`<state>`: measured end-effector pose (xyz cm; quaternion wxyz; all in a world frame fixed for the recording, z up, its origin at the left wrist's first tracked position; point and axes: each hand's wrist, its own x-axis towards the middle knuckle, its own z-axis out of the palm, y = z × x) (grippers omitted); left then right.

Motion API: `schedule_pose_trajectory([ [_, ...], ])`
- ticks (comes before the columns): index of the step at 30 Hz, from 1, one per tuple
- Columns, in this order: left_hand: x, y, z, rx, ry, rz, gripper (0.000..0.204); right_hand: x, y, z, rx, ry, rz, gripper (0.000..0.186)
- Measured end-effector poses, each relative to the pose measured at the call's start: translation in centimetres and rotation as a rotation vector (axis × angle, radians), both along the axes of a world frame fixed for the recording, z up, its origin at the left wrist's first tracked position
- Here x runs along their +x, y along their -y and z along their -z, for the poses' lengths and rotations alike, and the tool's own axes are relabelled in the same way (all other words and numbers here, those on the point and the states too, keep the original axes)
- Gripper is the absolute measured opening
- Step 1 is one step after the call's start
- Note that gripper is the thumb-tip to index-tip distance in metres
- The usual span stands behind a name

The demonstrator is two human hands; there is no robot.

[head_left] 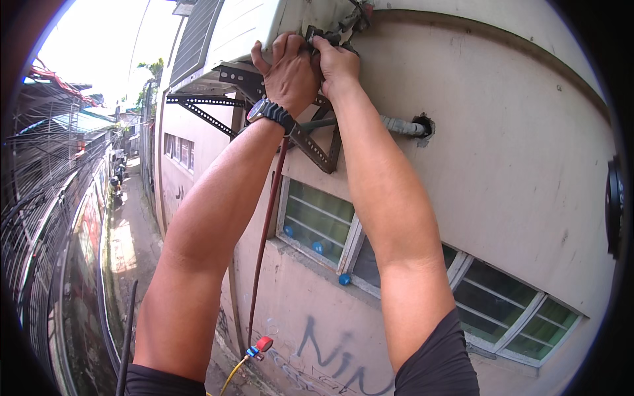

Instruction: The person uses a manifold gauge to check the pressure of an air conditioning unit and handles the connecting hoses by hand while standing on a ladder.

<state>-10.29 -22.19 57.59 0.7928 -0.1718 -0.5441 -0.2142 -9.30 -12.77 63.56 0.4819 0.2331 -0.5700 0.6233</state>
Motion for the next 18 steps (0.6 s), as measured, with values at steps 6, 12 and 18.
schedule_pose_trajectory([
  [6, -0.9, 0.9, 0.5, -0.034, 0.066, 0.005, 0.029, 3.0, 2.0, 2.4, -0.081, 0.088, -0.108, 0.031],
  [12, -1.0, 0.8, 0.3, -0.028, 0.028, 0.002, 0.028, 1.8, 1.6, 1.3, -0.144, 0.110, -0.304, 0.033],
  [18, -0.2, 0.1, 0.2, -0.008, -0.007, 0.005, 0.028, -0.8, 1.1, 0.0, -0.030, -0.085, 0.156, 0.035],
])
